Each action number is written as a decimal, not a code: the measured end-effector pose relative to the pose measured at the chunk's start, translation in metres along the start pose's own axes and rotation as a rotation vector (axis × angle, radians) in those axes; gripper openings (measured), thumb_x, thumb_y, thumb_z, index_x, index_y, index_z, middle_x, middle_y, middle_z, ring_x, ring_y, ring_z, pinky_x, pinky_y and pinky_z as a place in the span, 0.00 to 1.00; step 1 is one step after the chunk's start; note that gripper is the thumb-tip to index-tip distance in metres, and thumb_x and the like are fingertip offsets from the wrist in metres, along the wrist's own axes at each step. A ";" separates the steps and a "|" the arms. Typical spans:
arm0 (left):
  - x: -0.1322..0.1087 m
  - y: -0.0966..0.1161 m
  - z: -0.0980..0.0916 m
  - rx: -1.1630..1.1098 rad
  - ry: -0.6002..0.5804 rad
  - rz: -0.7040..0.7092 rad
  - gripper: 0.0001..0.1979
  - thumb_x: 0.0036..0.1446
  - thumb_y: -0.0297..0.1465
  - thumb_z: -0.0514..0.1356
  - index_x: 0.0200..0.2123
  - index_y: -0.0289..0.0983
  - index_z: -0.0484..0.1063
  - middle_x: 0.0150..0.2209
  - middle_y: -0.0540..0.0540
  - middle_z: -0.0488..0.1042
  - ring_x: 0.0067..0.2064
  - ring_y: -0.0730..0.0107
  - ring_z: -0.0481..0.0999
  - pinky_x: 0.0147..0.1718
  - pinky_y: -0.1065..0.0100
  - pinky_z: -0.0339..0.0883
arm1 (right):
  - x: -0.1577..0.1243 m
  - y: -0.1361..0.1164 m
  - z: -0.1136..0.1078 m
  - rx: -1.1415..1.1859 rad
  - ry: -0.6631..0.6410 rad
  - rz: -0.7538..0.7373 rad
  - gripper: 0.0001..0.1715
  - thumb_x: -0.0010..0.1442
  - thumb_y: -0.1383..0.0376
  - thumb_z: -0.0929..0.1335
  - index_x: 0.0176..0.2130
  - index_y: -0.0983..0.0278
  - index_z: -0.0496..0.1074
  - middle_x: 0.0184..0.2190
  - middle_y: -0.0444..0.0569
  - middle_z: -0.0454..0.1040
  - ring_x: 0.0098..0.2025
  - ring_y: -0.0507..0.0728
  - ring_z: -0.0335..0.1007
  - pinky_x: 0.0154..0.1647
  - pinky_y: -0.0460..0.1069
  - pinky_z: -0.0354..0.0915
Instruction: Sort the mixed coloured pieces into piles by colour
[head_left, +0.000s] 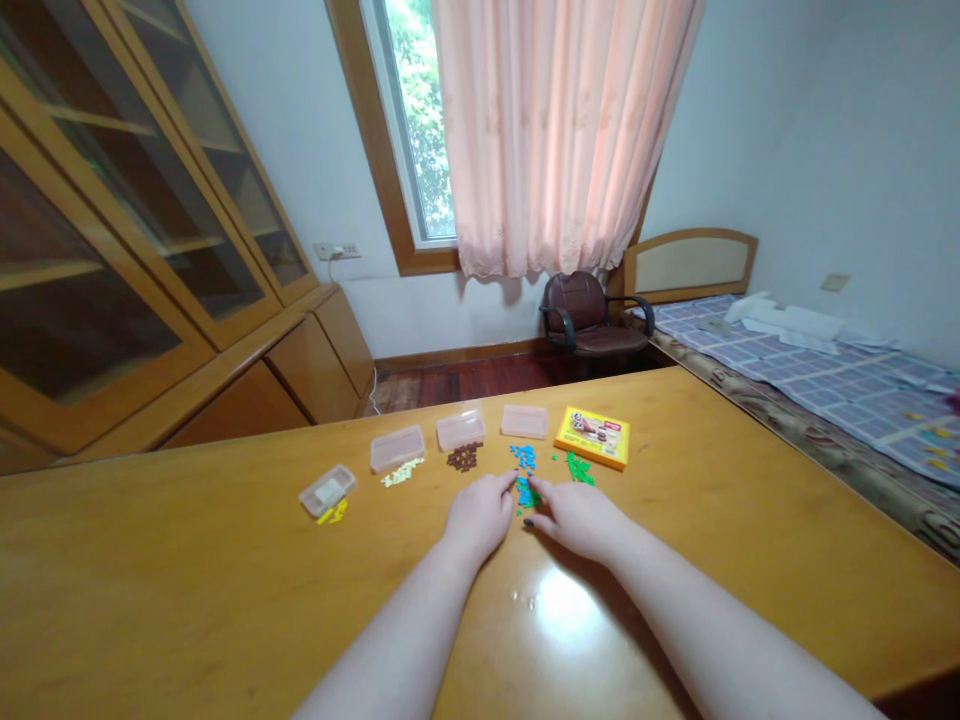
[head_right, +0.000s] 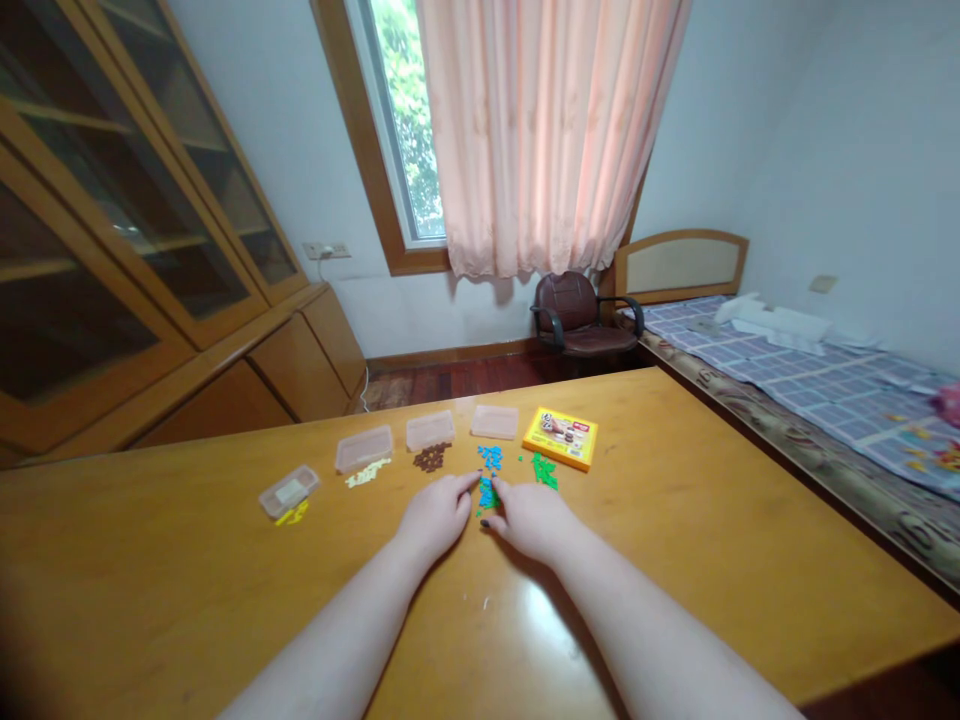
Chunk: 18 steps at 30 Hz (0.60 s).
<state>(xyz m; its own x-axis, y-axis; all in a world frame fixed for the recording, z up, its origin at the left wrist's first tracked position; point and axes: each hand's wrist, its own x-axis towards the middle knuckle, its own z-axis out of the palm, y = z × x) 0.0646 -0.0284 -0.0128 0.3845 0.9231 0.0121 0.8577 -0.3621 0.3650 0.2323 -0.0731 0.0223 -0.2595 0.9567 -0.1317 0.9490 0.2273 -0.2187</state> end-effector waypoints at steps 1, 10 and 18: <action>-0.001 0.002 -0.001 0.020 -0.021 0.004 0.20 0.59 0.31 0.49 0.54 0.48 0.66 0.43 0.46 0.75 0.43 0.65 0.73 0.43 0.66 0.64 | 0.000 0.002 0.000 -0.003 0.004 -0.007 0.29 0.59 0.52 0.60 0.56 0.61 0.62 0.39 0.56 0.77 0.40 0.63 0.73 0.37 0.51 0.62; -0.002 0.007 -0.003 0.080 -0.069 -0.010 0.23 0.58 0.30 0.48 0.57 0.47 0.62 0.47 0.45 0.74 0.45 0.63 0.73 0.44 0.65 0.64 | 0.006 0.009 0.003 0.027 0.013 -0.042 0.27 0.60 0.48 0.58 0.55 0.55 0.64 0.39 0.51 0.77 0.40 0.62 0.73 0.35 0.50 0.61; -0.003 0.006 -0.003 0.091 -0.062 0.012 0.21 0.58 0.31 0.49 0.53 0.47 0.67 0.42 0.45 0.75 0.43 0.62 0.74 0.41 0.65 0.65 | 0.011 0.014 0.001 0.027 0.030 0.028 0.26 0.61 0.51 0.58 0.54 0.57 0.65 0.42 0.53 0.76 0.42 0.61 0.72 0.39 0.51 0.61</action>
<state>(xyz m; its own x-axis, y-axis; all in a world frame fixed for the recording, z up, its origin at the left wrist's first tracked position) 0.0672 -0.0325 -0.0075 0.4133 0.9096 -0.0430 0.8792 -0.3864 0.2787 0.2426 -0.0594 0.0165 -0.2266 0.9678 -0.1091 0.9506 0.1954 -0.2411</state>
